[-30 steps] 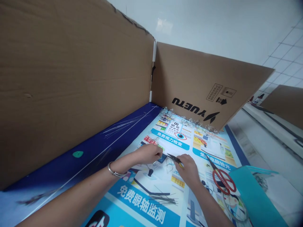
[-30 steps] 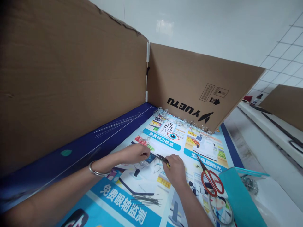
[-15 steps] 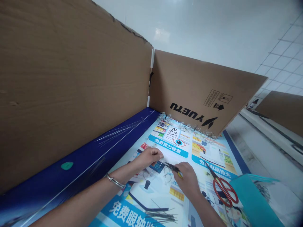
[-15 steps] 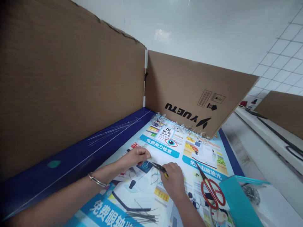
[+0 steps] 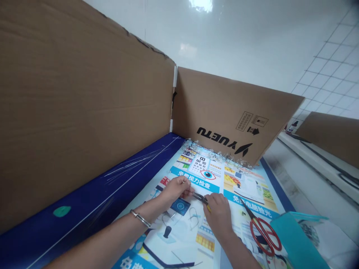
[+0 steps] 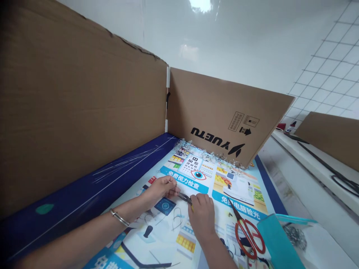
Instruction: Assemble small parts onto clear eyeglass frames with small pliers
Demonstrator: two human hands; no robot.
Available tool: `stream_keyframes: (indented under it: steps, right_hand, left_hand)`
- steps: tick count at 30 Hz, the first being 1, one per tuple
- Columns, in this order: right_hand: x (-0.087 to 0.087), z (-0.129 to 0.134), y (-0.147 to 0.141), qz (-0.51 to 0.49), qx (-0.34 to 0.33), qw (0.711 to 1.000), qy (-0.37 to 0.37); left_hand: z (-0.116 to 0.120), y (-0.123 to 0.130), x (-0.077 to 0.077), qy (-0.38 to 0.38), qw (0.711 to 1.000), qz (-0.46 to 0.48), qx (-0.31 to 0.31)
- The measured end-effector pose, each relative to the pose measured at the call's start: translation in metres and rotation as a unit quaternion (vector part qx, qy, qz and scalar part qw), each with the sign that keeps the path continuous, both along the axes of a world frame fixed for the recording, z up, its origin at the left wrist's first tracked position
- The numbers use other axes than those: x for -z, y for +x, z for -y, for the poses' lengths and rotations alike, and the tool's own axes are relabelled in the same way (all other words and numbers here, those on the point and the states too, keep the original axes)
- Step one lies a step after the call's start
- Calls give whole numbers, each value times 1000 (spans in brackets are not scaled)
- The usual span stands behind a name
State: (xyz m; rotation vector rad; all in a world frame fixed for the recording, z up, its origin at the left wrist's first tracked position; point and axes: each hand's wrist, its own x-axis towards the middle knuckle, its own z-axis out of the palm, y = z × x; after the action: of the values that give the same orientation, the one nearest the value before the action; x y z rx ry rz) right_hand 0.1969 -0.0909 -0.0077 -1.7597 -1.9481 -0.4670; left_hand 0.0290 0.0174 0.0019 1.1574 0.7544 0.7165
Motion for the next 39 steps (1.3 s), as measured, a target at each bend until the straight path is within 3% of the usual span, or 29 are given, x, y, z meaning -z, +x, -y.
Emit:
stream_keyframes:
  steps: [15, 39]
  right_hand:
    - [-11, 7, 1, 139, -46, 989, 14]
    - [-7, 10, 6, 166, -85, 982, 10]
  left_hand:
    - [7, -9, -1, -47, 997, 4, 62]
    - [9, -10, -3, -63, 994, -2, 92]
